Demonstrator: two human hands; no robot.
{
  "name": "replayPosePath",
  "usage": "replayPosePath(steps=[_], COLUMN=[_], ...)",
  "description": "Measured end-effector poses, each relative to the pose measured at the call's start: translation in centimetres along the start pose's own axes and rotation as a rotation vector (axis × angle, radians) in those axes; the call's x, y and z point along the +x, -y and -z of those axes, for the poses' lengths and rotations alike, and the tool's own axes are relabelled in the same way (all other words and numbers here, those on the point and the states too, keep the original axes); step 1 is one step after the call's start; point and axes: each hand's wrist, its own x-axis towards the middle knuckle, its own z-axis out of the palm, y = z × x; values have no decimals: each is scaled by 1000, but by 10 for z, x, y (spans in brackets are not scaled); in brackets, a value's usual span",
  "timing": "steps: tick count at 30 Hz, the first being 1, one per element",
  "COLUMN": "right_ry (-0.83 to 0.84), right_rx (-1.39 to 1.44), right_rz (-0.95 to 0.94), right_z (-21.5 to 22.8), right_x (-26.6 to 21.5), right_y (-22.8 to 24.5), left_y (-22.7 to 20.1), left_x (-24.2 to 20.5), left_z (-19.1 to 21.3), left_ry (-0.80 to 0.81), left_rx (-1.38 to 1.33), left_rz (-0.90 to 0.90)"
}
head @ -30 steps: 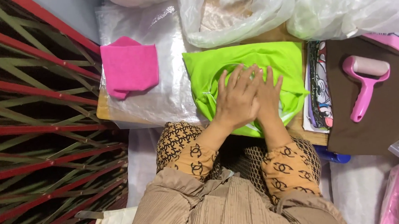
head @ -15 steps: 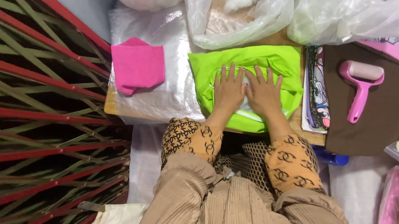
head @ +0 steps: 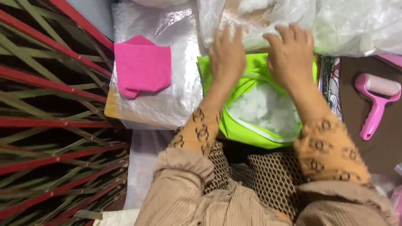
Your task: Stuffing a green pillowcase with white fiber stuffing.
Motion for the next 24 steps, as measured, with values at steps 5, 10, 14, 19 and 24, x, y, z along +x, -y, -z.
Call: replayPosePath(steps=[5,10,14,19,24], right_ry=[62,325,188,-409,-571], right_rx=[-219,62,275,526,699], right_rz=[-125,-575,-654,-692,-591], right_z=[-43,-87,-137,-102,48], right_x=[71,77,49,59,38], right_y=[-62,-80,-113,-165,-94], left_y=[67,80,99,67,42], left_x=[79,112,127,149,94], left_z=[-38,-49,-110,-45,60], left_ry=[22,168,200,-303,-366], left_rx=[-153,-299,-507,-945,-1339], left_rz=[436,498,548,551,370])
